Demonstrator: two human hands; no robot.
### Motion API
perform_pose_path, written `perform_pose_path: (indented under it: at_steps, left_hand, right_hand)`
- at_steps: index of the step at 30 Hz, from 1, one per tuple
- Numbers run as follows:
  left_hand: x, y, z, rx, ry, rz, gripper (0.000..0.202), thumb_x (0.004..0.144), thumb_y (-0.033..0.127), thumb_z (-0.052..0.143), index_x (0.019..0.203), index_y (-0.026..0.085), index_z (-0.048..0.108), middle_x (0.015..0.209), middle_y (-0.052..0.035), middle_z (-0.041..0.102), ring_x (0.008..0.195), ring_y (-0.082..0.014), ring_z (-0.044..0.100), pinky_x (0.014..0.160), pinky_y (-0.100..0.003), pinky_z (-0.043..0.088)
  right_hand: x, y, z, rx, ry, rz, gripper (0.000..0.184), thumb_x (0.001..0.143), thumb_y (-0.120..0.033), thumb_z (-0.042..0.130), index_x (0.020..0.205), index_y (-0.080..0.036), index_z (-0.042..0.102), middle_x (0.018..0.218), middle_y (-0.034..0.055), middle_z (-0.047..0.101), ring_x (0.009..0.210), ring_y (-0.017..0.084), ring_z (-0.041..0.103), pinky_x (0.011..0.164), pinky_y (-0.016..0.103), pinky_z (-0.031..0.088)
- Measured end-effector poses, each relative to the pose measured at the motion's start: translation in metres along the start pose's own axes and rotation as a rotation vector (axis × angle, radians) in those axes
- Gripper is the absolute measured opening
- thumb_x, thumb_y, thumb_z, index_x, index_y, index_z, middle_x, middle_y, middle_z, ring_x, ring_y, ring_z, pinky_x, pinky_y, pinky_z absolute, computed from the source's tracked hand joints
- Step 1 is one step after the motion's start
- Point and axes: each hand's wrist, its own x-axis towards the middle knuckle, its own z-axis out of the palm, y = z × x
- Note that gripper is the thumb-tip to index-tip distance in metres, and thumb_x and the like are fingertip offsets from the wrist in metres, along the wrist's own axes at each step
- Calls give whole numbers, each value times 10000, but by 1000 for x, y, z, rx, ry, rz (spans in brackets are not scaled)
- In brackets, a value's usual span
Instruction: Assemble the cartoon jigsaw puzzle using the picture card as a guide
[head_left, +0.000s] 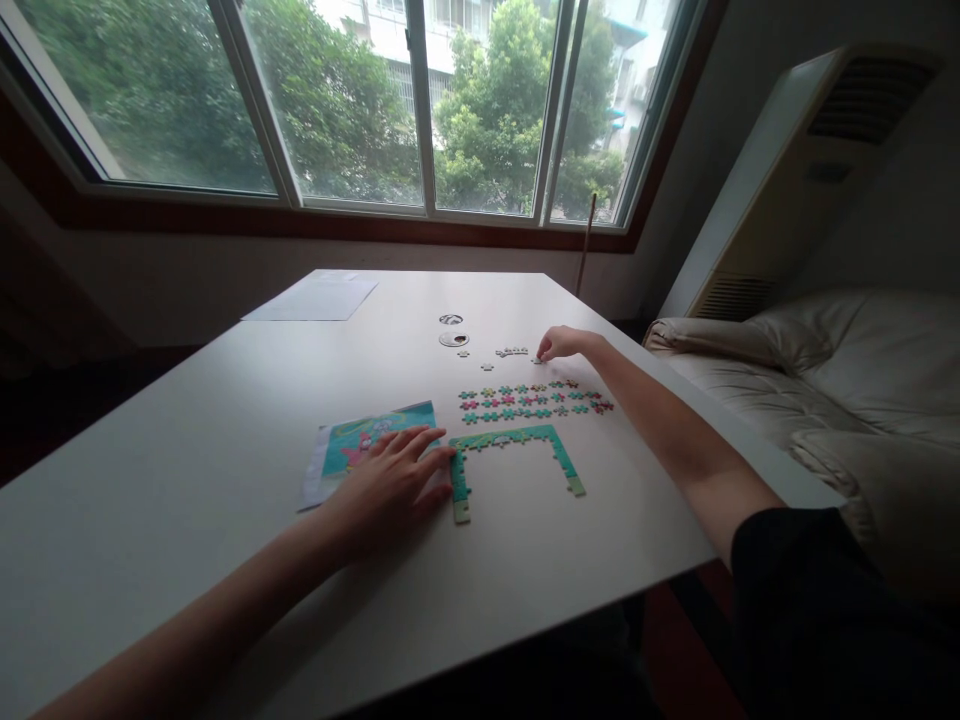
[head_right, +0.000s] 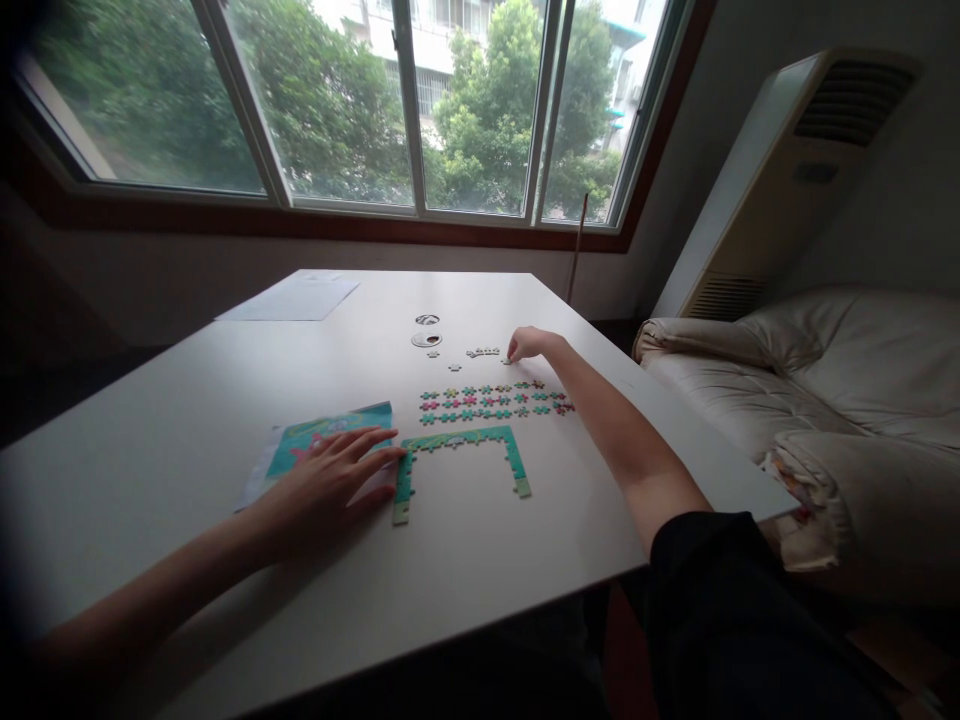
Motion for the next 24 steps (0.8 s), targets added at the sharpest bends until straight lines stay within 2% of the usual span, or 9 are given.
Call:
perform_pose_path:
  at_steps: [4, 11, 15, 20, 24]
  left_hand:
    - [1, 0, 0, 1, -2, -5, 340, 890, 392, 413, 1175, 247, 529, 1310, -94, 475, 1191, -305, 419, 957, -519, 342]
    - [1, 1, -1, 3, 2, 1, 332, 887, 372, 423, 1167, 231, 533, 1299, -104, 484, 1181, -306, 430, 947, -513, 357]
    - [2, 0, 1, 2, 17, 8, 320, 884, 362, 434, 1162, 238, 533, 1296, -97, 486, 1175, -304, 435, 944, -513, 361]
    - [1, -1, 2, 6, 33, 20, 316, 887, 361, 427, 1161, 241, 530, 1276, -92, 501, 1166, -297, 442, 939, -505, 368]
    - [1, -1, 3, 7, 39, 25, 319, 890, 363, 423, 1164, 237, 527, 1271, -101, 501, 1155, -299, 449, 925, -502, 381]
  right_hand:
    - [-2, 2, 3, 46, 27, -20, 365, 642, -359, 703, 945, -155, 709, 966, 84, 684, 836, 193, 610, 708, 244, 442]
    - [-5, 7, 13, 176, 14, -35, 314, 642, -330, 682, 878, -123, 692, 869, 71, 684, 741, 152, 590, 607, 216, 420]
    - [-13, 6, 20, 236, 80, -68, 259, 627, -291, 678, 829, -130, 665, 819, 50, 665, 707, 132, 565, 587, 211, 400]
    - [-32, -8, 27, 303, 175, -180, 180, 655, -261, 649, 782, -135, 627, 777, 35, 642, 691, 109, 551, 619, 214, 406]
    - [-60, -36, 33, 473, 227, -332, 230, 686, -306, 645, 819, -126, 593, 770, 39, 641, 686, 101, 570, 637, 226, 435]
